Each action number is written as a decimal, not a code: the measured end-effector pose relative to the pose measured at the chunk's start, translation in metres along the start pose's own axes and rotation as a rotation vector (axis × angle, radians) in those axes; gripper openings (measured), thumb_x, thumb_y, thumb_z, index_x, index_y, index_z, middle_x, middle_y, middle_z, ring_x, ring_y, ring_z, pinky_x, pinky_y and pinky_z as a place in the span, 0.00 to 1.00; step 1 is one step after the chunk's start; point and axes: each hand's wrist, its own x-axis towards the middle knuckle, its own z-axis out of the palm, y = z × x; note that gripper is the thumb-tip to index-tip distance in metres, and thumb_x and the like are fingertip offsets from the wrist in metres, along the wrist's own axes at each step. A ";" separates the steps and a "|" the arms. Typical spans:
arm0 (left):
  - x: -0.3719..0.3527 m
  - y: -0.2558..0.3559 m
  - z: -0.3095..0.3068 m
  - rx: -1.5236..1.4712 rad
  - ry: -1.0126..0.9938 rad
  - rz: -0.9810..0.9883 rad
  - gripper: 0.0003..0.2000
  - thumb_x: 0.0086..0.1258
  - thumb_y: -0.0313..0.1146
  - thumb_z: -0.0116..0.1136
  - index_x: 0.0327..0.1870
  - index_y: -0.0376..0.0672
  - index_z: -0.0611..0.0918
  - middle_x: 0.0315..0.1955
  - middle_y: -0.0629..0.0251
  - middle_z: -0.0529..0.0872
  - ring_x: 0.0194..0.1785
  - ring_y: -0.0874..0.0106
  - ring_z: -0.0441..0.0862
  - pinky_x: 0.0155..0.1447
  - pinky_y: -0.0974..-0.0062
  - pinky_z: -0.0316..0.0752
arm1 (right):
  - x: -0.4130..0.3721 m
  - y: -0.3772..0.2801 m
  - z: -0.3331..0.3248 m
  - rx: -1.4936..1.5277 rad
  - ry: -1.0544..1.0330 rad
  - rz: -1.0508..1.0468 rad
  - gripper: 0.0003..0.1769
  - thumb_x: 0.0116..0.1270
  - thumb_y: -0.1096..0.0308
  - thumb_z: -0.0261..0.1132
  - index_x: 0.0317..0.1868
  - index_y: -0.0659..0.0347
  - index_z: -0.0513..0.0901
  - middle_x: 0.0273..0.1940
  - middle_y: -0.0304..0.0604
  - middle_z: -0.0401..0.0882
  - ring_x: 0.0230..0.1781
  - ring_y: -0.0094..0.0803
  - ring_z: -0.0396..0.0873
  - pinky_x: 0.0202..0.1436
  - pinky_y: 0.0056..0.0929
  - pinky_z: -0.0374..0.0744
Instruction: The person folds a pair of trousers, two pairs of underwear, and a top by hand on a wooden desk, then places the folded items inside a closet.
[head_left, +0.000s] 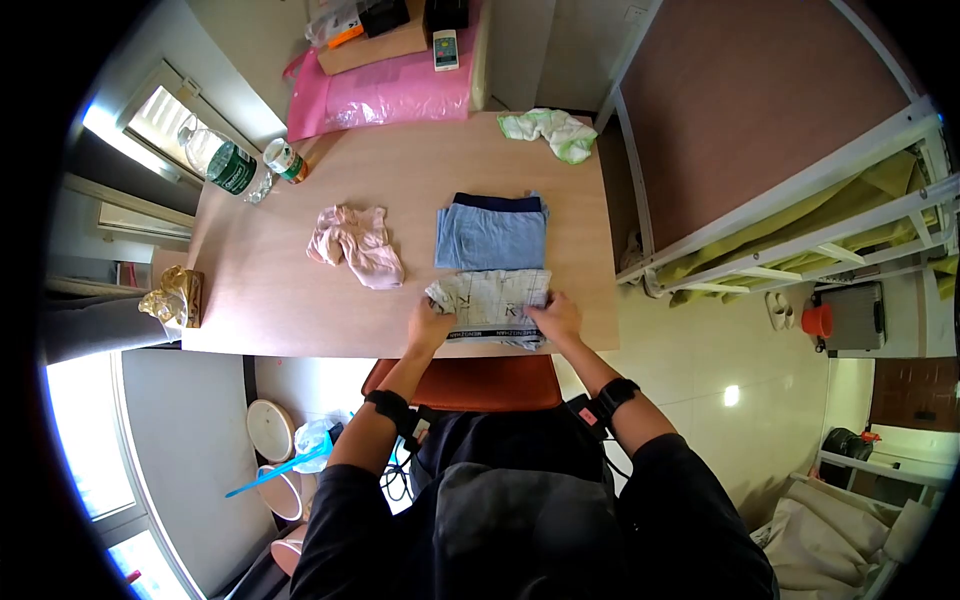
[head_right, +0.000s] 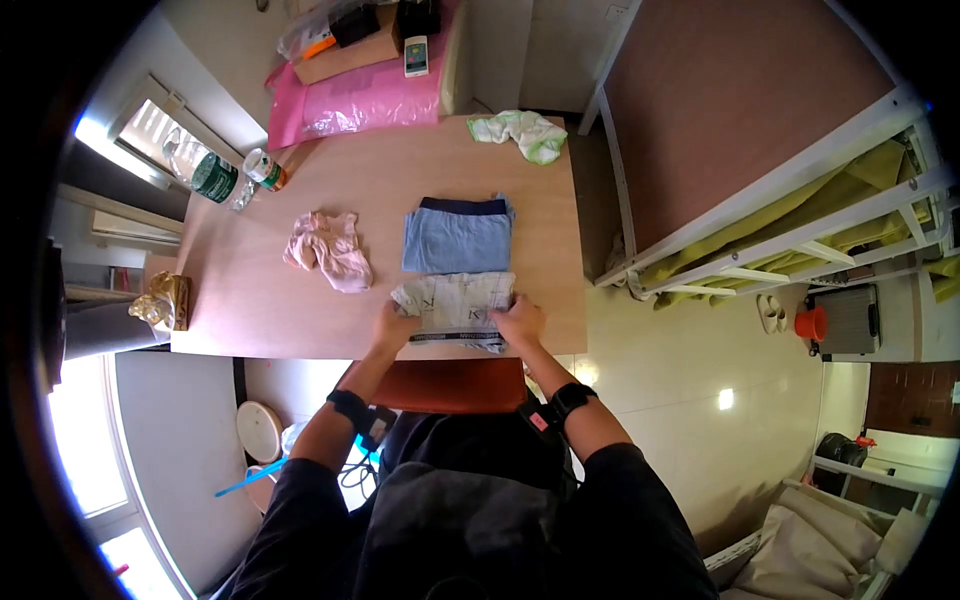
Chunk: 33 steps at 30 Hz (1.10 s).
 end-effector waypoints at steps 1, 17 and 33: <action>0.001 -0.007 0.001 0.000 0.002 -0.001 0.26 0.53 0.30 0.65 0.55 0.32 0.76 0.47 0.44 0.83 0.47 0.52 0.82 0.54 0.64 0.76 | 0.003 0.004 0.001 0.055 -0.192 -0.013 0.39 0.49 0.55 0.76 0.55 0.72 0.71 0.45 0.60 0.82 0.44 0.48 0.82 0.47 0.40 0.79; -0.001 0.074 -0.057 -0.805 -0.084 0.000 0.19 0.65 0.26 0.58 0.58 0.42 0.72 0.42 0.67 0.81 0.41 0.78 0.76 0.39 0.79 0.73 | 0.026 -0.036 -0.036 0.791 0.020 -0.365 0.17 0.66 0.72 0.65 0.51 0.64 0.69 0.44 0.44 0.77 0.46 0.28 0.76 0.51 0.27 0.74; 0.086 0.097 0.018 0.603 0.286 0.791 0.27 0.68 0.44 0.54 0.66 0.43 0.69 0.70 0.57 0.65 0.73 0.60 0.60 0.75 0.54 0.52 | 0.079 -0.072 0.003 -0.223 0.295 -0.746 0.31 0.66 0.65 0.60 0.69 0.60 0.64 0.71 0.51 0.59 0.74 0.53 0.53 0.75 0.50 0.53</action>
